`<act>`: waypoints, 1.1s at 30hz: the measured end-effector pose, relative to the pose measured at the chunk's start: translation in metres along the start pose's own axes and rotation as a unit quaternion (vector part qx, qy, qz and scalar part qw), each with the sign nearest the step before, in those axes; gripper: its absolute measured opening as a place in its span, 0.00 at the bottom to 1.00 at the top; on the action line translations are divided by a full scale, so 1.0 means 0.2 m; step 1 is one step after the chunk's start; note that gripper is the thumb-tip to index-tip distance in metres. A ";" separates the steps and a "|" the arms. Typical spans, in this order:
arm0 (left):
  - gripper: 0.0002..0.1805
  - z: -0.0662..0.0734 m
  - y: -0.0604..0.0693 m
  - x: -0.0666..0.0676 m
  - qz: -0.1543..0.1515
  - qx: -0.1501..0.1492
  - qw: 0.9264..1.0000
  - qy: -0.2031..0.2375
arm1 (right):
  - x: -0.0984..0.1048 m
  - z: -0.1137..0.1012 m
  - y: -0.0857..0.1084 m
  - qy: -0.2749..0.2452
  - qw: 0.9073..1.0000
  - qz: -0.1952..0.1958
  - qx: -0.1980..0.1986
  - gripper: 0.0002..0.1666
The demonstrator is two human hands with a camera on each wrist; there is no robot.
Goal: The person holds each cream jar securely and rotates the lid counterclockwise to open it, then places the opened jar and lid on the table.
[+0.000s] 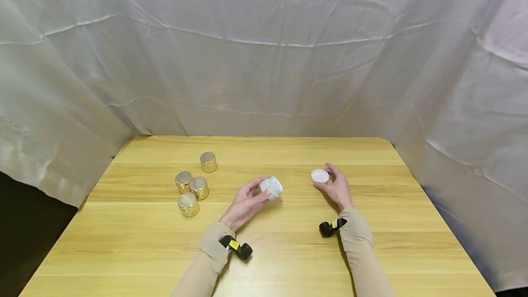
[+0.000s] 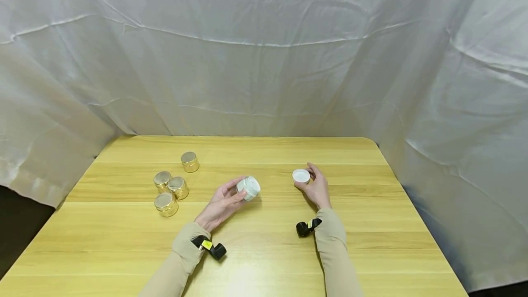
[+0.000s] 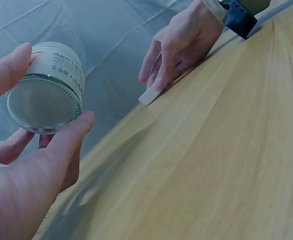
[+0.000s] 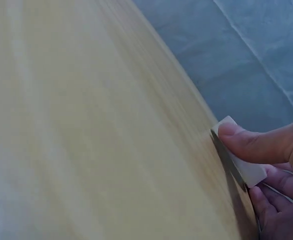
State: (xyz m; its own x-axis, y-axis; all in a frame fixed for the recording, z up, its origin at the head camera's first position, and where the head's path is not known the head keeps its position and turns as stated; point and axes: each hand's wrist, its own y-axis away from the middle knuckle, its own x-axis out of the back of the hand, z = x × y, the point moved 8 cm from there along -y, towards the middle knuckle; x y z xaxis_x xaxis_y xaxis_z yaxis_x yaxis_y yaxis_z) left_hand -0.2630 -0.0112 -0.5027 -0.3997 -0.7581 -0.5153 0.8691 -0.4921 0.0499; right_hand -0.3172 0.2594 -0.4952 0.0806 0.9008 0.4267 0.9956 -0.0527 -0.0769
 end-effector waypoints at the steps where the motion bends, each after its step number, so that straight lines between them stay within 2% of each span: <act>1: 0.38 0.00 0.00 0.00 0.001 -0.001 1.000 -0.004 | 0.00 0.00 -0.01 0.007 1.000 0.000 0.002 0.50; 5: 0.37 -0.01 -0.01 0.00 0.005 -0.004 1.000 -0.013 | 0.02 0.02 -0.03 0.030 1.000 0.000 0.005 0.50; 11: 0.38 -0.02 -0.02 -0.01 0.025 -0.006 0.999 -0.025 | 0.03 0.03 -0.05 0.018 1.000 0.002 -0.007 0.51; 14: 0.38 -0.02 -0.04 -0.03 0.026 -0.007 0.999 -0.037 | 0.02 0.03 -0.04 0.010 1.000 0.000 -0.011 0.53; 19: 0.35 -0.03 -0.09 -0.05 0.039 0.006 0.995 -0.091 | 0.02 0.04 -0.03 -0.009 1.000 -0.001 -0.008 0.54; 23: 0.36 -0.03 -0.15 -0.06 0.055 0.016 0.986 -0.158 | 0.02 0.04 -0.02 -0.023 1.000 0.000 -0.003 0.55; 26: 0.40 -0.03 -0.21 -0.08 0.060 0.022 0.976 -0.210 | 0.02 0.05 -0.01 -0.046 0.999 0.000 0.005 0.56; 29: 0.43 -0.03 -0.28 -0.11 0.061 0.029 0.968 -0.241 | 0.02 0.05 0.02 -0.072 0.997 0.004 0.014 0.57; 33: 0.41 -0.02 -0.37 -0.15 0.065 0.015 0.954 -0.291 | 0.03 0.04 0.03 -0.091 0.995 0.008 0.028 0.57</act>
State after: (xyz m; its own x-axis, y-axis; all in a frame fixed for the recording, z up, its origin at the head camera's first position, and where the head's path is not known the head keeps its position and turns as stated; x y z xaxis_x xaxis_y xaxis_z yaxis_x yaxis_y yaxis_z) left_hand -0.3140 0.0489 -0.4945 -0.3904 -0.9187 0.0598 0.9173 -0.3827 0.1098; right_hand -0.3102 0.2679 -0.5005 0.0818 0.9635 0.2549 0.9897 -0.0483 -0.1349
